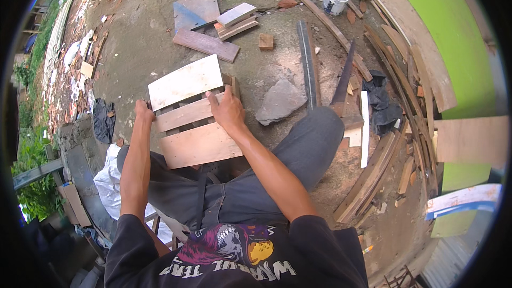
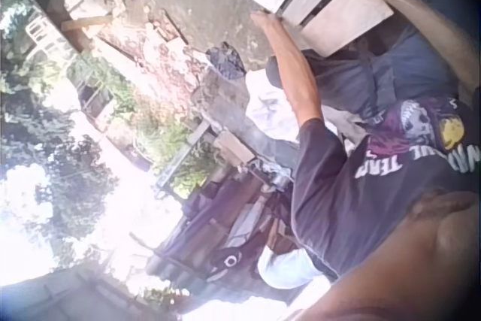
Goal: The person sits on the ground and uses a hammer to break a long wooden plank into smaller pieces. They repeatedly strike the wood against a metal bar to snap it apart.
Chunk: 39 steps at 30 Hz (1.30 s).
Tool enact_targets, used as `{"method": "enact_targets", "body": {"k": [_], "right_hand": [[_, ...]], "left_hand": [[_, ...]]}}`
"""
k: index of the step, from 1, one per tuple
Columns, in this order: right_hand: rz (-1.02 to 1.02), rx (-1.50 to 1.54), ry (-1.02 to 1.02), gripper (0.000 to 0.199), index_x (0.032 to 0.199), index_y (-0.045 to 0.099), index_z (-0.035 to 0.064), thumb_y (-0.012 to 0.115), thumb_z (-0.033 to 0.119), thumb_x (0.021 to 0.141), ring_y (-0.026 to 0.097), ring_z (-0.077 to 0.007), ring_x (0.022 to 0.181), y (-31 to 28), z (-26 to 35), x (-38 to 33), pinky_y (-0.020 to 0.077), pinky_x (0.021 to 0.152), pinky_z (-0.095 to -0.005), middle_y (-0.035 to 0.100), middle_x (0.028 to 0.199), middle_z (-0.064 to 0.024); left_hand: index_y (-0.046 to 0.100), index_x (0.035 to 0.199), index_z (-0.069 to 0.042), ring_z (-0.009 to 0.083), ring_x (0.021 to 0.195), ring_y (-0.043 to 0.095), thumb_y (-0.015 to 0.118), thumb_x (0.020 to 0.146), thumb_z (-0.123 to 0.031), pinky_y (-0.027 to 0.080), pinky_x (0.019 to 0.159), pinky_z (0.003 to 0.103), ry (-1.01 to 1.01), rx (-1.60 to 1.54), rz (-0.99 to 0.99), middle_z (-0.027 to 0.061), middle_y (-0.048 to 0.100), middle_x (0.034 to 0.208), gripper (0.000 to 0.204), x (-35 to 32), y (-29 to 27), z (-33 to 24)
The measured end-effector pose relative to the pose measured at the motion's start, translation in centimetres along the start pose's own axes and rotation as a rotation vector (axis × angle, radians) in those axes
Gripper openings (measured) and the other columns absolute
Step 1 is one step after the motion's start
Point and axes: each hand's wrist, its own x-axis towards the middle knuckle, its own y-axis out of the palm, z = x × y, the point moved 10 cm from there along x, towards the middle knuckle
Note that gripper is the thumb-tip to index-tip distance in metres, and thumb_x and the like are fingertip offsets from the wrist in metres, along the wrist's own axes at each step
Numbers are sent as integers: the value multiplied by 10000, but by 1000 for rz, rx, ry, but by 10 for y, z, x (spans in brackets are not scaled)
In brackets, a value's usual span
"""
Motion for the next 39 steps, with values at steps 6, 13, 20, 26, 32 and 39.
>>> {"method": "enact_targets", "body": {"k": [6, 13, 20, 26, 32, 39], "right_hand": [[-89, -48, -36, 703, 1223, 492, -65, 546, 567, 920, 626, -508, 956, -7, -11, -2, 498, 819, -518, 641, 968, -358], [-103, 35, -82, 663, 1176, 538, -81, 583, 527, 917, 631, -490, 965, -7, -11, 1, 502, 822, -487, 645, 978, -348], [-170, 42, -138, 612, 1105, 561, -67, 591, 514, 918, 644, -493, 896, -10, -12, -2, 512, 772, -492, 655, 895, -335], [-169, 34, -168, 569, 1044, 560, -50, 590, 505, 920, 643, -502, 845, -6, -12, -1, 510, 738, -506, 650, 838, -332], [-47, 52, -92, 638, 1159, 511, -51, 551, 539, 919, 618, -517, 971, -7, -14, 0, 495, 836, -538, 640, 985, -356], [128, 35, -142, 677, 1182, 451, -89, 495, 545, 948, 617, -515, 986, 1, -12, 4, 480, 855, -560, 623, 1017, -377]], "left_hand": [[559, 904, -59, 155, 719, 598, 506, 970, -339, 509, 611, 326, 135, 254, 172, 45, 589, 803, 292, -18, 17, -29], [680, 1141, 27, 209, 825, 675, 655, 912, -245, 559, 657, 324, 326, 692, 485, 120, 692, 1012, 356, -71, 72, -54], [733, 1011, 41, 215, 752, 705, 730, 846, -276, 582, 663, 329, 520, 874, 390, 141, 712, 886, 357, -74, 73, -72], [742, 834, 43, 218, 620, 685, 724, 807, -440, 536, 575, 325, 657, 1073, 309, 116, 687, 677, 484, -73, 63, -80], [724, 786, 46, 250, 580, 676, 673, 819, -525, 535, 642, 379, 629, 1249, 323, 135, 681, 659, 574, -88, 62, -76], [694, 902, 81, 336, 786, 718, 616, 857, -570, 554, 728, 437, 905, 1802, 194, 209, 714, 853, 657, -138, 78, -95]]}}
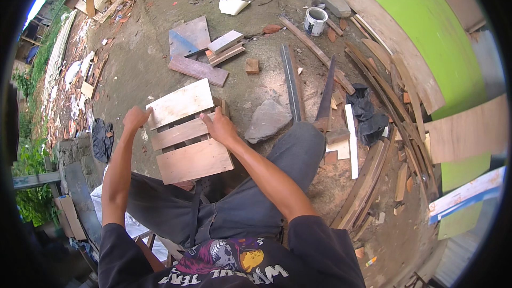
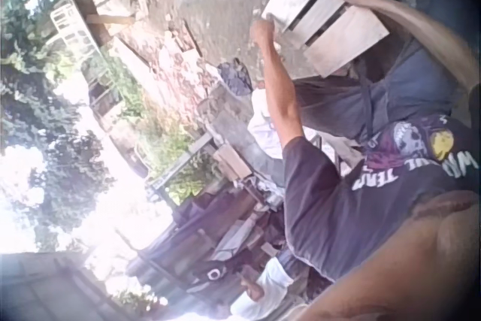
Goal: The person sits on the ground and uses a hammer to break a long wooden plank into smaller pieces. They repeatedly strike the wood against a metal bar to snap it apart.
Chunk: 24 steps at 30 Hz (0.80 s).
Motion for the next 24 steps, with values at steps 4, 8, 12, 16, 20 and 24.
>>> {"method": "enact_targets", "body": {"k": [4, 8, 12, 16, 20, 24], "right_hand": [[150, -76, -19, 686, 1191, 434, -131, 478, 515, 965, 611, -522, 1001, 1, -6, 5, 465, 887, -556, 610, 1046, -396], [355, -148, -47, 730, 1311, 360, -180, 468, 459, 976, 625, -481, 1021, 9, -6, 16, 475, 907, -502, 619, 1076, -372], [507, -299, -111, 662, 1272, 474, -130, 513, 452, 958, 586, -455, 1122, 11, -10, 26, 458, 957, -464, 581, 1202, -353], [608, -483, -83, 660, 1296, 494, -107, 540, 435, 922, 574, -413, 1167, 1, 7, 17, 446, 981, -443, 582, 1250, -307], [365, -577, -292, 588, 1194, 643, -10, 565, 490, 896, 634, -356, 1087, -117, 64, 23, 488, 938, -448, 651, 1203, -208], [-227, -517, -159, 712, 1335, 502, -67, 566, 498, 907, 552, -376, 1229, -345, 68, 2, 427, 1047, -430, 572, 1301, -265]], "left_hand": [[561, 1282, -18, 369, 1199, 568, 621, 837, -616, 487, 952, 464, 271, -54, -82, 229, 573, 1301, 747, -30, -33, -87], [311, 1478, -57, 403, 1369, 374, 669, 761, -670, 375, 1092, 485, 579, -76, -96, 238, 393, 1469, 1009, -52, -19, -174], [176, 1521, -34, 422, 1377, 351, 708, 687, -714, 340, 1127, 470, 773, 104, 96, 283, 354, 1477, 1200, -69, 2, -242], [130, 1509, 46, 420, 1403, 308, 727, 663, -717, 294, 1161, 427, 830, 170, 335, 326, 268, 1508, 1287, -50, 14, -244], [120, 1506, 68, 389, 1436, 259, 725, 679, -708, 241, 1187, 420, 870, 204, 472, 303, 246, 1531, 1285, -49, 17, -228], [147, 1500, 61, 412, 1402, 314, 809, 619, -642, 275, 1173, 423, 947, 180, 446, 310, 298, 1503, 1307, -60, 11, -253]]}}
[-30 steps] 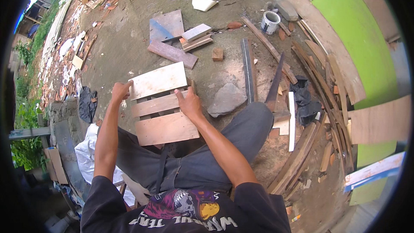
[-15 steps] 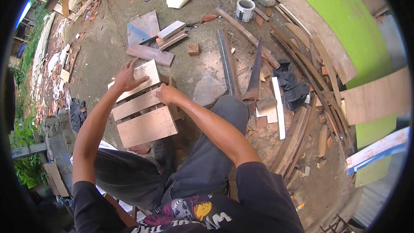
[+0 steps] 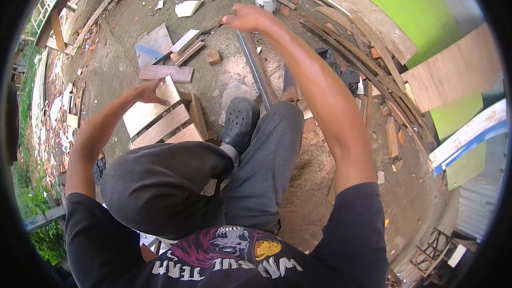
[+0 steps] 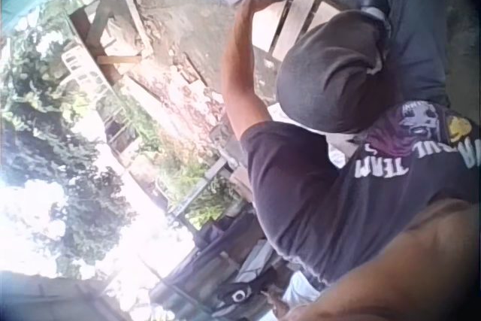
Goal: The person sits on the ground and uses a hammer to break a long wooden plank into smaller pieces. They repeatedly strike the wood against a metal bar to snap it apart.
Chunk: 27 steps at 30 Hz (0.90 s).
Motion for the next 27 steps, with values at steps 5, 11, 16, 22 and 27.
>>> {"method": "enact_targets", "body": {"k": [5, 11, 16, 22, 27], "right_hand": [[-223, 257, 334, 614, 1289, 578, 36, 584, 519, 911, 587, -310, 1177, -41, -128, -102, 460, 969, -408, 615, 1247, -241], [60, 498, 694, 521, 1210, 644, 20, 618, 448, 913, 630, -252, 999, 102, -223, -196, 513, 803, -391, 661, 1140, -181], [215, 568, 744, 502, 1199, 636, -1, 593, 422, 932, 623, -242, 1025, 154, -253, -194, 510, 835, -380, 651, 1159, -184], [751, 286, 578, 574, 1307, 553, -22, 505, 448, 981, 557, -306, 1204, 185, -156, -126, 417, 1048, -400, 550, 1349, -203], [1475, 142, 181, 906, 1338, 530, -20, 495, 741, 846, 568, -333, 1190, 281, -12, -159, 476, 987, -425, 519, 1386, -202]], "left_hand": [[155, 1462, 117, 439, 1317, 429, 862, 490, -658, 359, 1113, 429, 22, 194, -52, 340, 390, 1426, 1429, 34, 7, 15], [228, 1434, 102, 479, 967, 628, 595, 871, -419, 487, 840, 510, 36, 374, -85, 322, 647, 1046, 851, 66, 5, 43], [438, 1126, -24, 450, 817, 635, 543, 903, -375, 473, 680, 519, 93, 212, -266, 282, 636, 883, 429, 79, 14, 59], [494, 907, -31, 440, 821, 596, 523, 907, -354, 447, 657, 500, 148, -69, -425, 223, 598, 850, 324, 40, 5, 53], [579, 959, -56, 414, 874, 613, 554, 871, -346, 473, 738, 480, 12, -190, -111, 188, 625, 933, 305, 67, 34, 68]]}}
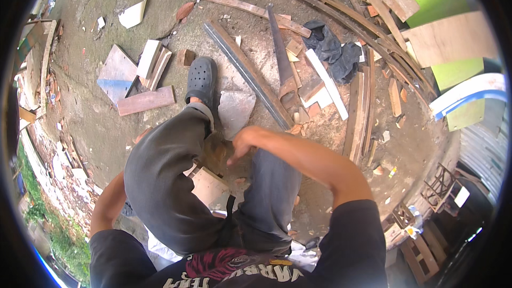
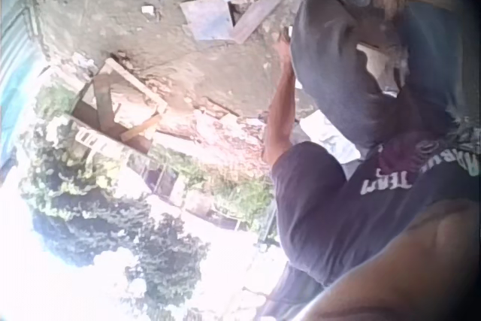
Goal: The person sits on the ground and uses a hammer to break a long wooden plank into smaller pieces. They repeatedly strike the wood against a metal bar to snap it apart.
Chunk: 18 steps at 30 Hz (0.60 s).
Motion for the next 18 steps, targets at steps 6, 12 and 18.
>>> {"method": "enact_targets", "body": {"k": [6, 12, 18], "right_hand": [[55, 422, -84, 814, 1270, 565, -42, 492, 673, 888, 662, -320, 967, 50, 54, 60, 533, 836, -422, 657, 1155, -212], [-760, 1169, 130, 552, 1198, 629, 42, 555, 506, 909, 658, -343, 1000, 50, 9, -15, 514, 854, -428, 695, 1078, -184], [-1190, 1999, 190, 476, 1166, 657, 68, 572, 458, 906, 648, -354, 1056, 132, -40, -79, 498, 909, -409, 702, 1085, -172]], "left_hand": [[580, 1100, -89, 407, 937, 620, 517, 903, -355, 489, 813, 488, 7, 179, 281, 175, 645, 1009, 336, -9, -16, -9], [574, 1222, -122, 400, 1013, 621, 475, 938, -368, 500, 877, 495, 173, 535, 327, 183, 649, 1108, 388, 94, -119, -83], [589, 1200, -77, 346, 989, 655, 546, 925, -412, 520, 824, 443, 328, 329, 285, 173, 689, 1065, 435, 114, -118, -287]]}}
